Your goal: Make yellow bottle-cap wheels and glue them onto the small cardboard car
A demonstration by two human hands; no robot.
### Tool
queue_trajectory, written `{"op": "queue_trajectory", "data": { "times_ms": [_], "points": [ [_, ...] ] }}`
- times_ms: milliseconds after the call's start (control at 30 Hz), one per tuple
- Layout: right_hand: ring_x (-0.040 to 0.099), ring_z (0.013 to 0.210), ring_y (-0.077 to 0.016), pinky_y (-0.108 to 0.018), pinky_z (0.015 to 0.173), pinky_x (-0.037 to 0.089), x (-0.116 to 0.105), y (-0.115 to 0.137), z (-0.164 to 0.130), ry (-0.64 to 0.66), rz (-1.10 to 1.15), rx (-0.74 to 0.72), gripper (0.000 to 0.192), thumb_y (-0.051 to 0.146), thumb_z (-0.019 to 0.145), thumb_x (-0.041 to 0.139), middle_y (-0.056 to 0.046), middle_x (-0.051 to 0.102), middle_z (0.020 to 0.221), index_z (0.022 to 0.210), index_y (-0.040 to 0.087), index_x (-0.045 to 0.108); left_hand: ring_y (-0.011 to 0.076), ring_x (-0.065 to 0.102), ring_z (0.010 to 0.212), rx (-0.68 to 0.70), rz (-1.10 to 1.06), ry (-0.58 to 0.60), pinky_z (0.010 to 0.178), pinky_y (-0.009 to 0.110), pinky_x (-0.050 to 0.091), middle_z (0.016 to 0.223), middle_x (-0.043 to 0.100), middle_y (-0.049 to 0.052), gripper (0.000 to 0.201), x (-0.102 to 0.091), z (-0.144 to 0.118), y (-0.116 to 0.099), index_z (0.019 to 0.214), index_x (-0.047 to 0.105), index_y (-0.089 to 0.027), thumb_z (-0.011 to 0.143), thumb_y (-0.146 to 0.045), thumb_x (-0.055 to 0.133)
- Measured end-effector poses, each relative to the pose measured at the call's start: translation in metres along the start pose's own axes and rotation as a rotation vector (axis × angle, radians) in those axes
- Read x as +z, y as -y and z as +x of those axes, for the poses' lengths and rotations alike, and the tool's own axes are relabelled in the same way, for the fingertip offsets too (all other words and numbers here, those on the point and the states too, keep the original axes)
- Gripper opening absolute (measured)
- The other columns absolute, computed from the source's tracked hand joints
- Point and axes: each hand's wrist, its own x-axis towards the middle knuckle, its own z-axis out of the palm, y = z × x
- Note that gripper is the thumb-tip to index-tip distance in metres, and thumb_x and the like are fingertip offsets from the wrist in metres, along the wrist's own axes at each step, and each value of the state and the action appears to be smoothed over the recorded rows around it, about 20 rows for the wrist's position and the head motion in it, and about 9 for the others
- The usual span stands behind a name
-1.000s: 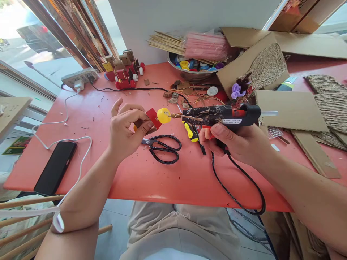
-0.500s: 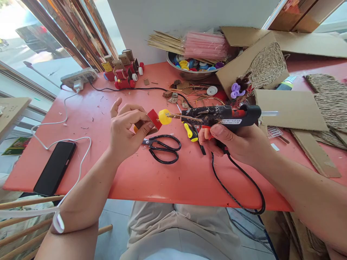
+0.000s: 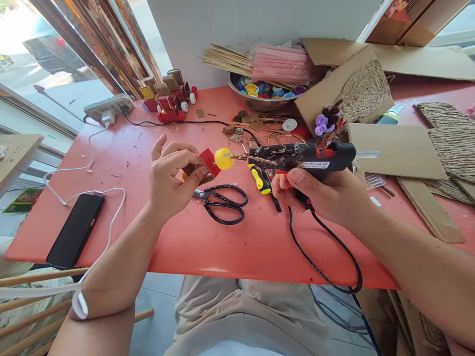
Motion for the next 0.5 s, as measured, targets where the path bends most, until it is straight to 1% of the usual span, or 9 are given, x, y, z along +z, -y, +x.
{"op": "queue_trajectory", "data": {
  "times_ms": [167,233,400,500],
  "points": [
    [0.046,0.037,-0.0073,-0.028,0.042,0.041,-0.0002,0.0005,0.0002,0.021,0.012,0.013,0.065,0.083,0.082,0.077,0.002,0.063,0.063,0.072,0.022,0.056,0.0207,0.075,0.081,-0.002,0.013,-0.055,0.134,0.064,0.037,0.08,0.075,-0.003,0.017,0.0021,-0.0008,0.0007,0.074,0.069,-0.03,0.091,-0.03,0.069],
    [0.047,0.037,-0.007,-0.028,0.042,0.041,-0.0002,0.0013,0.0002,0.024,0.016,0.014,0.065,0.083,0.082,0.077,0.001,0.065,0.066,0.071,0.022,0.057,0.0212,0.075,0.082,0.002,0.028,-0.053,0.134,0.063,0.037,0.08,0.075,-0.003,0.016,0.0026,-0.0007,0.0001,0.074,0.069,-0.03,0.09,-0.03,0.07],
    [0.049,0.037,-0.0072,-0.027,0.04,0.038,0.0,0.0018,-0.001,0.011,0.024,0.015,0.065,0.083,0.081,0.078,0.001,0.064,0.067,0.071,0.022,0.058,0.0224,0.074,0.085,0.058,0.021,-0.081,0.133,0.062,0.037,0.074,0.071,-0.003,0.018,0.0032,-0.0002,-0.0014,0.071,0.069,-0.03,0.09,-0.031,0.07],
    [0.05,0.037,-0.0074,-0.026,0.04,0.039,0.0,0.0004,-0.0013,0.002,0.02,0.008,0.065,0.083,0.081,0.078,0.003,0.063,0.062,0.071,0.022,0.057,0.0228,0.074,0.084,0.077,0.018,-0.087,0.133,0.063,0.036,0.074,0.071,-0.002,0.019,0.0039,-0.0008,-0.0003,0.071,0.068,-0.03,0.089,-0.031,0.07]
  ]
}}
